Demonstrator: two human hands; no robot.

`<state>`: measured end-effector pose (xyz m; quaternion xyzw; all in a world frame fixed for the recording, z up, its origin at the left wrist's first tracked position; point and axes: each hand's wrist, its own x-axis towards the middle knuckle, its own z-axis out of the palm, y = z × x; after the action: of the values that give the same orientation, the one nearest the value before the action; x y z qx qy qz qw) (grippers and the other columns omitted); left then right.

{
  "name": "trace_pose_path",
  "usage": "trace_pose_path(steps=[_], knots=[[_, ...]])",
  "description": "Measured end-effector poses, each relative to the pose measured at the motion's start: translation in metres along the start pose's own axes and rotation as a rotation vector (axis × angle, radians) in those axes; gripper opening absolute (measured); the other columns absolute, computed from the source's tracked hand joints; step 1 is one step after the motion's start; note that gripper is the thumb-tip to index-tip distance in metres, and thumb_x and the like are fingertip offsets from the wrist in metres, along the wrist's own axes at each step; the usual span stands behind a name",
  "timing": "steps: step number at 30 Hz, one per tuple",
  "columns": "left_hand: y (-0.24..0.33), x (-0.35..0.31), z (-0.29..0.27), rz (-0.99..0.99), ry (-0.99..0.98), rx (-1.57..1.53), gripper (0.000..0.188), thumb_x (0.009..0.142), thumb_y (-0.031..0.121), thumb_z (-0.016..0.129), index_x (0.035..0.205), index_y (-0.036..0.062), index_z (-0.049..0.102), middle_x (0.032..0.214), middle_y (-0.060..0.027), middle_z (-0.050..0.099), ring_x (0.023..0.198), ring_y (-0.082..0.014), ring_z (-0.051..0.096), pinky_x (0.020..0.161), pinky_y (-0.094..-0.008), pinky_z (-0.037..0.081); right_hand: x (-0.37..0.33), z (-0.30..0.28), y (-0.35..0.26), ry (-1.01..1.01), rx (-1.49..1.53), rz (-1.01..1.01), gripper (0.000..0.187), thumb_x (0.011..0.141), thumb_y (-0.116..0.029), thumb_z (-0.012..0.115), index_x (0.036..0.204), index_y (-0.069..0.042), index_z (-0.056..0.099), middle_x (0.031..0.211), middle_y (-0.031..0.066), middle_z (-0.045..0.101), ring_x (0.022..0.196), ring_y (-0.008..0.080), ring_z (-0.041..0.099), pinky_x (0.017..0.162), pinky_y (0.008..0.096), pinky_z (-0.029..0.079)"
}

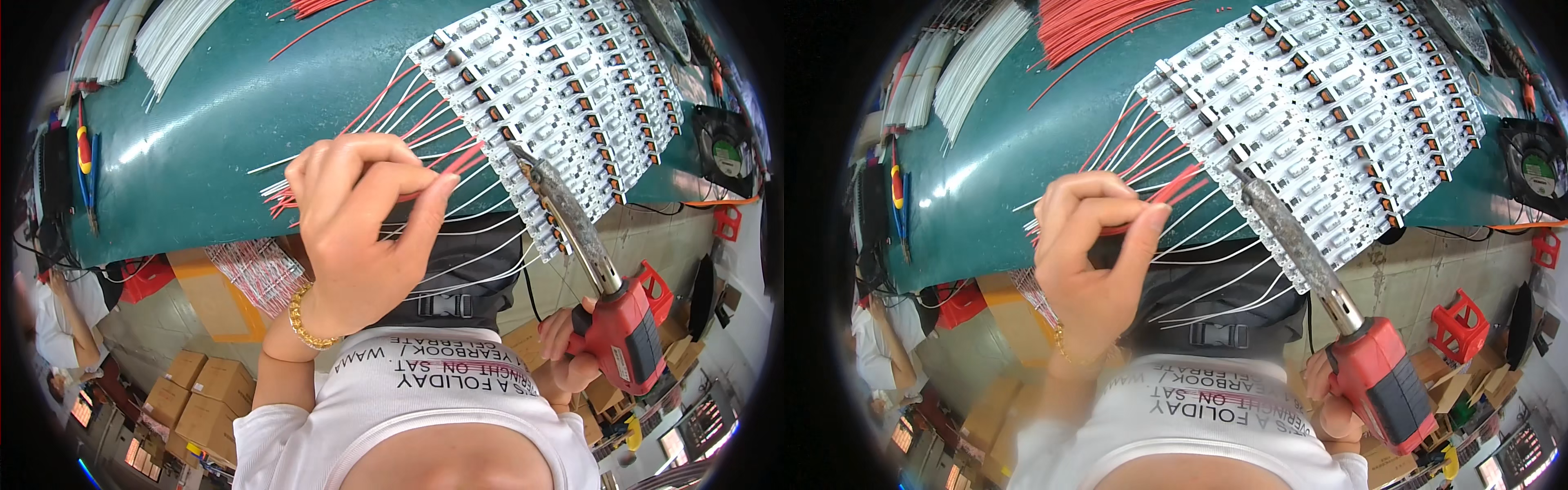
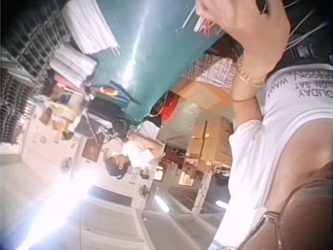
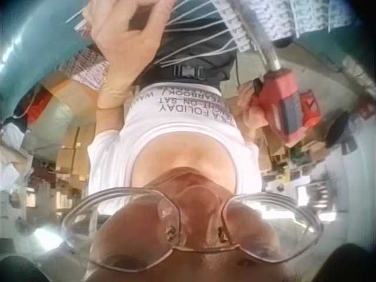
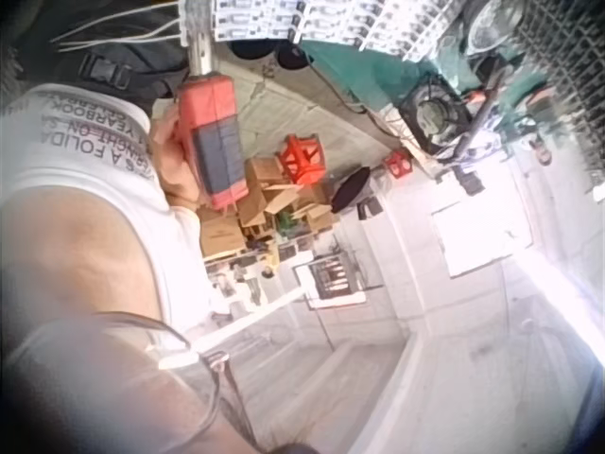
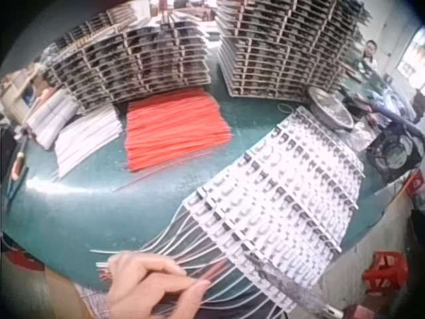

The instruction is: The person uses a soldering iron to attach red and white wires to a grid of electronic components on a workbench. They repeatedly pick up individual wires, position them against the component terminals, and apply the soldering iron to secure the connections.

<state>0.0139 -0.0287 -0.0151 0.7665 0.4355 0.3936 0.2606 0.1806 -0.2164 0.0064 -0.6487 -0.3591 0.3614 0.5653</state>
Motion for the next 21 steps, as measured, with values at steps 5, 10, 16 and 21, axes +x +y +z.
trace_pose_path(steps=[5, 10, 16, 21], knots=[[0.003, -0.001, 0.002, 0.035, -0.035, 0.106, 0.014, 0.067, 0.003, 0.075, 0.073, 0.0073, 0.063, 0.079, -0.0011, 0.058, 0.075, -0.0166, 0.051, 0.077, -0.0296, 0.033, -0.006, -0.004, 0.000, -0.001, 0.068, 0.089, 0.077, 0.080, -0.061, 0.056, 0.119, 0.005, 0.044, 0.049, -0.0019, 0.043, 0.040, 0.0105, 0.041, 0.043, 0.0249, 0.036], [0.002, -0.002, 0.003, 0.045, -0.021, 0.121, 0.014, 0.067, 0.004, 0.075, 0.072, 0.0080, 0.063, 0.079, -0.0006, 0.059, 0.074, -0.0165, 0.050, 0.077, -0.0298, 0.033, -0.028, -0.031, 0.030, 0.025, -0.276, -0.053, 0.070, 0.080, -0.058, 0.059, 0.110, 0.004, 0.046, 0.050, -0.0012, 0.044, 0.040, 0.0110, 0.042, 0.043, 0.0262, 0.037], [0.000, -0.002, 0.004, 0.055, -0.024, 0.141, 0.015, 0.068, 0.005, 0.076, 0.072, 0.0087, 0.062, 0.079, -0.0003, 0.059, 0.074, -0.0167, 0.050, 0.077, -0.0302, 0.033, -0.011, -0.010, 0.008, 0.007, 0.067, 0.038, 0.071, 0.080, -0.057, 0.059, 0.112, 0.005, 0.046, 0.049, -0.0018, 0.043, 0.041, 0.0107, 0.043, 0.042, 0.0257, 0.037], [0.002, -0.002, 0.005, 0.057, -0.014, 0.156, 0.015, 0.067, 0.006, 0.076, 0.072, 0.0089, 0.062, 0.079, -0.0004, 0.059, 0.075, -0.0170, 0.050, 0.077, -0.0303, 0.033, -0.001, -0.002, -0.001, -0.040, 0.010, 0.032, 0.075, 0.081, -0.058, 0.057, 0.118, 0.005, 0.044, 0.048, -0.0021, 0.042, 0.040, 0.0104, 0.041, 0.042, 0.0255, 0.037]])
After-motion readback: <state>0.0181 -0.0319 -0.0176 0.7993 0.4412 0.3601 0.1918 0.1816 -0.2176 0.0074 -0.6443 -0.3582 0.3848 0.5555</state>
